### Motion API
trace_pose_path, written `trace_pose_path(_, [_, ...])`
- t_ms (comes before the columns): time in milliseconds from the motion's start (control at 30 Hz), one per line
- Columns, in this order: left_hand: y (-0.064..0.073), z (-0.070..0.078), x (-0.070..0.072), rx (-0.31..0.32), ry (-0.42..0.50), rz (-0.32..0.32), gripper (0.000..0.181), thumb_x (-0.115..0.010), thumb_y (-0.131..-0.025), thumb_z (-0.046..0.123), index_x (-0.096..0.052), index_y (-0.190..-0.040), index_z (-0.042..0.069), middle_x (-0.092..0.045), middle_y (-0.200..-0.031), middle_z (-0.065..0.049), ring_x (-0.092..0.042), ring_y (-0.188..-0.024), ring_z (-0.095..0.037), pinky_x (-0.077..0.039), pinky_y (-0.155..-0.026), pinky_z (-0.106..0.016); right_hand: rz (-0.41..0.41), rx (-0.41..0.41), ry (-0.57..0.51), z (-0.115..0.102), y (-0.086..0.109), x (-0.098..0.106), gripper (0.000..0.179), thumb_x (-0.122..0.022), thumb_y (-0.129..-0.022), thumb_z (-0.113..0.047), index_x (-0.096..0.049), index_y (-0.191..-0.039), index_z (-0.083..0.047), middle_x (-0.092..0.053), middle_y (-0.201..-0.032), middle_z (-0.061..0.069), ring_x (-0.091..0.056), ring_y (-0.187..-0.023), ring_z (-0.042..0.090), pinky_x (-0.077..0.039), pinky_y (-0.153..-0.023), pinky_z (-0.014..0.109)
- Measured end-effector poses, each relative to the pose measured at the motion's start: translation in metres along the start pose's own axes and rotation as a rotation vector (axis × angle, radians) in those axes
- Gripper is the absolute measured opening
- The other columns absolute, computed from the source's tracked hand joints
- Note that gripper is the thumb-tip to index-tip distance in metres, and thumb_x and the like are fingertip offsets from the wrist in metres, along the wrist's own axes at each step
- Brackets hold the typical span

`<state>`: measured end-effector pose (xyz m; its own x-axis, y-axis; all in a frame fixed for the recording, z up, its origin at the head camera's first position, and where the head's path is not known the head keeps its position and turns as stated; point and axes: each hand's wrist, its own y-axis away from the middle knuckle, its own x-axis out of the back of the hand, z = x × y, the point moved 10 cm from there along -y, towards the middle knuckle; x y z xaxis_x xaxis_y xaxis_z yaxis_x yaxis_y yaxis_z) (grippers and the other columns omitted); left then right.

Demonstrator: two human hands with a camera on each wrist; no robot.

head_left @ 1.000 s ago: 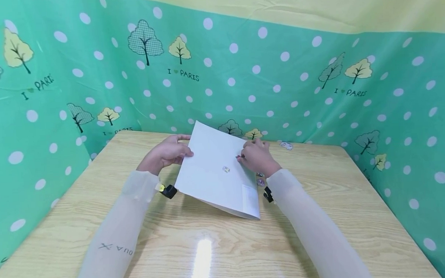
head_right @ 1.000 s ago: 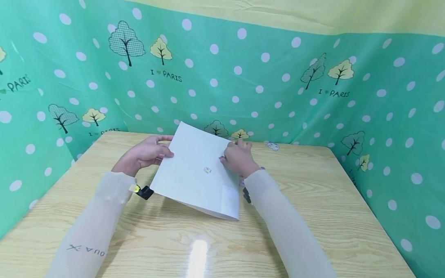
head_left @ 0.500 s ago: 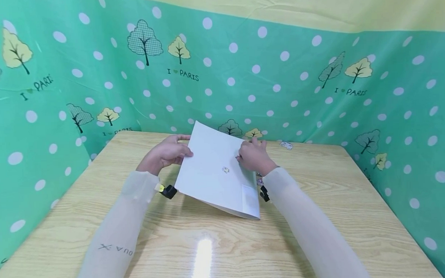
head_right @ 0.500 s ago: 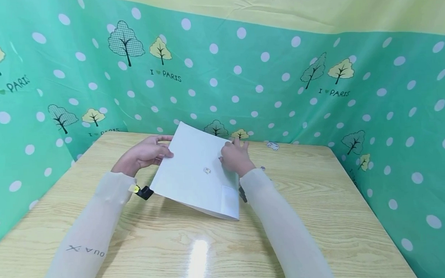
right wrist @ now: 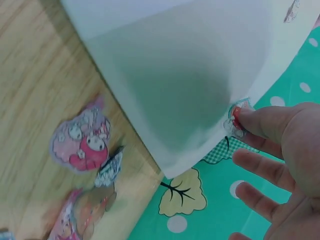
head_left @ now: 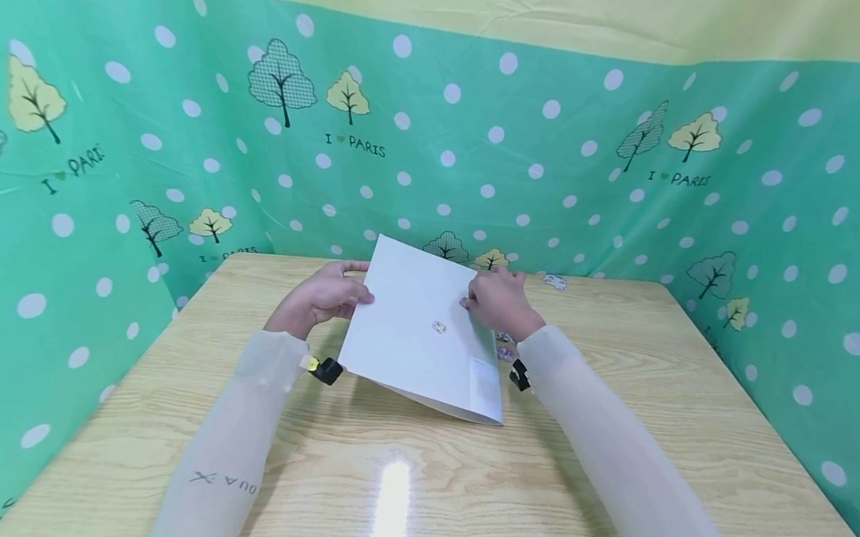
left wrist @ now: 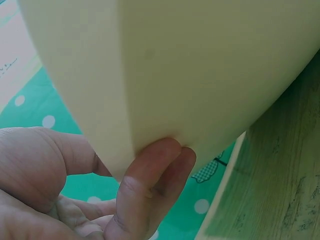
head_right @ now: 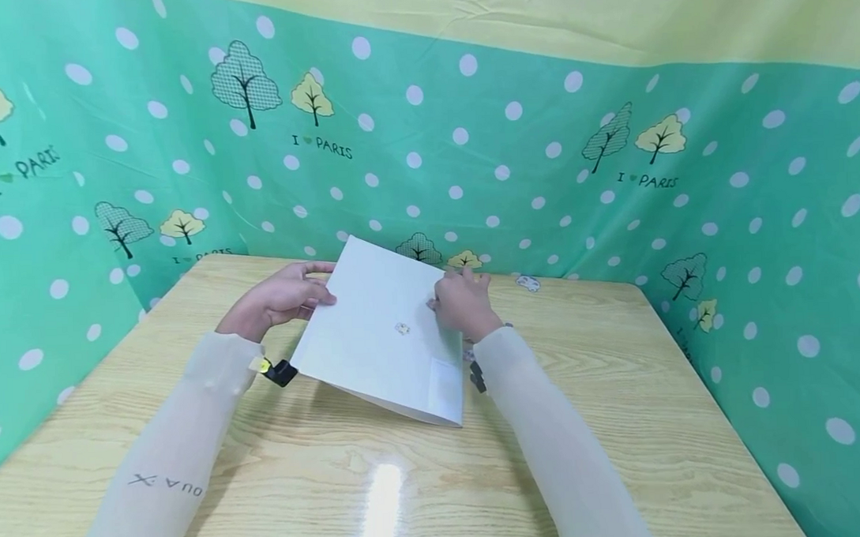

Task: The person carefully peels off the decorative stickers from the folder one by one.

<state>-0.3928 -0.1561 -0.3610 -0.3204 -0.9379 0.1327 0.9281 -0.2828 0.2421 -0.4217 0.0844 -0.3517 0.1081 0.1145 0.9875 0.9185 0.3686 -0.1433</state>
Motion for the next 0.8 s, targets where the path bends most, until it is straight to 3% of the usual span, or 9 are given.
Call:
trace_pose_path(200, [0.001, 0.000, 0.000, -0.002, 0.001, -0.001, 0.077, -0.060, -0.094, -0.006, -0.023, -0.160, 0.004, -0.060, -0.133, -0.027, -0.073, -0.095, -0.028, -0.061, -0.081, -0.041, -0.002, 0.004, -0.016, 0.011, 0.006, 0.007, 0.021, -0.072, -0.097, -0.034, -0.078, -0.088, -0.016, -0.070, -0.100, 0.003, -0.048, -0.115, 0.039, -0.030, -0.102, 0.072])
trace_pose_path(333, [0.000, -0.001, 0.000, -0.003, 0.000, -0.001, 0.077, -0.060, -0.094, -0.006, -0.023, -0.160, 0.004, -0.059, -0.134, -0.028, -0.073, -0.097, -0.029, -0.061, -0.082, -0.042, -0.052, 0.011, -0.015, 0.022, 0.011, 0.006, 0.021, -0.073, -0.096, -0.031, -0.076, -0.082, -0.016, -0.069, -0.095, 0.002, -0.046, -0.110, 0.038, -0.028, -0.101, 0.074])
trace_pose_path(567, [0.000, -0.003, 0.002, 0.009, 0.003, 0.003, 0.077, -0.060, -0.094, -0.006, -0.022, -0.161, 0.005, -0.059, -0.133, -0.028, -0.073, -0.096, -0.029, -0.061, -0.082, -0.043, -0.200, -0.046, -0.042, 0.045, 0.021, -0.013, 0.027, -0.071, -0.097, -0.030, -0.072, -0.074, -0.016, -0.065, -0.083, 0.001, -0.042, -0.116, 0.042, -0.016, -0.107, 0.080])
trace_pose_path(800, [-0.001, -0.002, 0.000, 0.007, 0.003, 0.005, 0.077, -0.060, -0.094, -0.006, -0.022, -0.161, 0.005, -0.060, -0.133, -0.027, -0.073, -0.096, -0.029, -0.061, -0.082, -0.043, -0.242, -0.090, 0.001, 0.062, 0.026, -0.028, 0.028, -0.072, -0.096, -0.033, -0.069, -0.074, -0.016, -0.067, -0.088, 0.004, -0.038, -0.129, 0.054, -0.015, -0.105, 0.083])
